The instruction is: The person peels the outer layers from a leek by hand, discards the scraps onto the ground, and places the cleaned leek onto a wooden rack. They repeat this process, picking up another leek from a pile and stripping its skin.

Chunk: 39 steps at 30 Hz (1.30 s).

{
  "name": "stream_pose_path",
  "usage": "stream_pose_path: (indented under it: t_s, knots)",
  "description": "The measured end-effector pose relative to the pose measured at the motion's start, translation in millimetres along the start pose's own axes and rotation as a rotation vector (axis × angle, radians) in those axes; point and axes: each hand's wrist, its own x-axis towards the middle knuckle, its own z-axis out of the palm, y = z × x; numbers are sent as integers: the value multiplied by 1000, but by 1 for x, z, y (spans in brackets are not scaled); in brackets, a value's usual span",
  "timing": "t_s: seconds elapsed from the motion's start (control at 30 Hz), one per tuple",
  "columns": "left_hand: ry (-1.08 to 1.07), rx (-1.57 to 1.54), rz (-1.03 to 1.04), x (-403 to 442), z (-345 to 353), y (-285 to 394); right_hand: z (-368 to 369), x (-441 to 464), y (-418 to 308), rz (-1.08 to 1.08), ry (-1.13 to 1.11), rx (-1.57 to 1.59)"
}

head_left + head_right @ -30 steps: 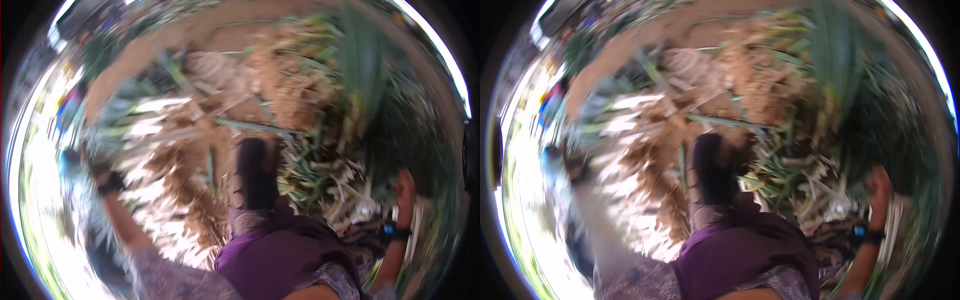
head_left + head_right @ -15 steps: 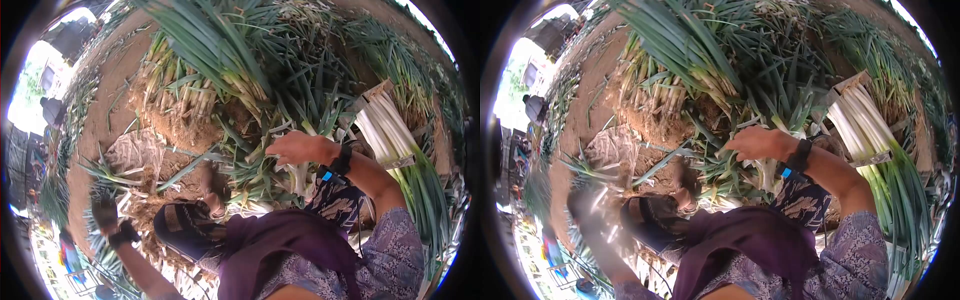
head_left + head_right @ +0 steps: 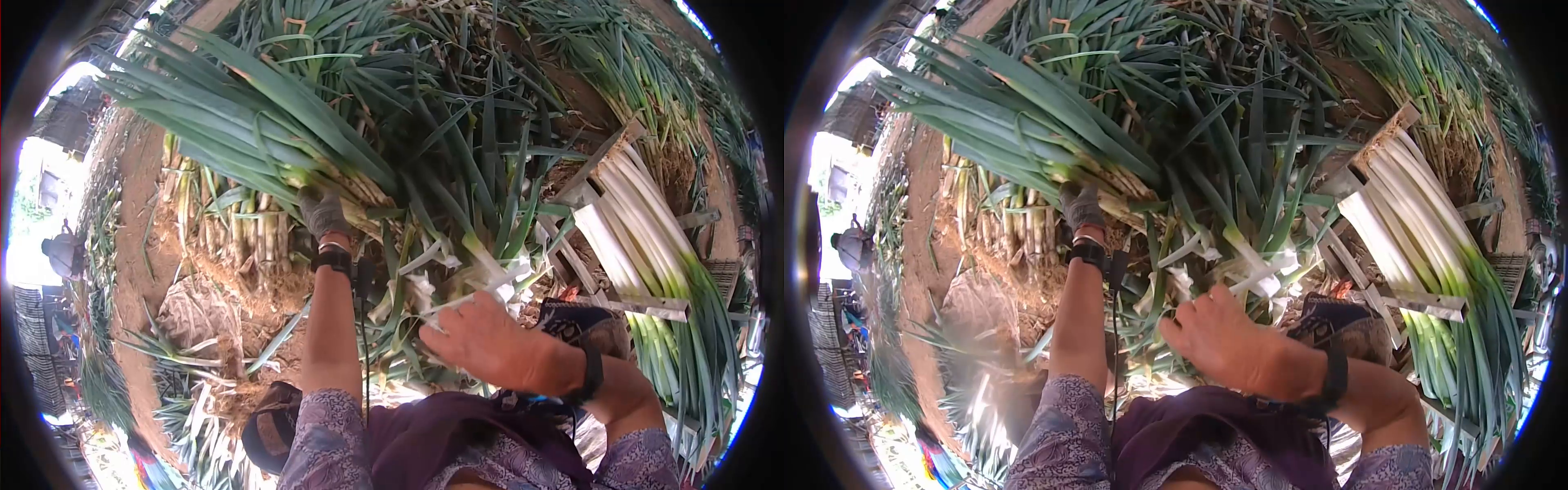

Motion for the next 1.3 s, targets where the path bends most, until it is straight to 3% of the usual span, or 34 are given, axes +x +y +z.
stream_pose_path:
  t_s: [0.07,0.1,0.2,0.23,0.33,0.43,0.5,0.6,0.67,0.77,0.87,1.0,1.13,1.3]
  knots:
    - [128,354,183,3,18,1,1,-2,3,16,-13,30]
    - [150,422,55,8,22,2,0,-2,4,21,-35,29]
    - [36,305,-142,27,12,3,4,0,6,23,-27,-1]
    - [-104,236,-161,33,6,11,4,0,7,13,-10,-9]
    - [-87,-85,-228,0,-9,35,5,1,4,-14,20,-20]
    - [-81,-187,-180,-18,-33,11,4,2,-2,-29,12,2]
    - [-34,-454,-407,-30,-54,11,4,2,-4,-49,39,41]
    - [-3,-555,-142,-43,-92,73,6,3,-4,-35,118,18]
    - [-7,-538,2,-29,-128,123,-5,9,-3,1,57,30]
    - [-131,-575,60,-20,-181,211,-23,26,-10,43,60,43]
    - [-116,-570,71,-39,-217,251,-26,48,-23,-27,553,162]
    - [-67,-575,86,-97,-224,267,-16,87,-54,-89,894,225]
    - [-50,-639,48,-116,-218,257,-9,108,-80,-35,889,377]
    - [-263,-794,-28,-119,-226,238,-14,119,-79,-164,950,310]
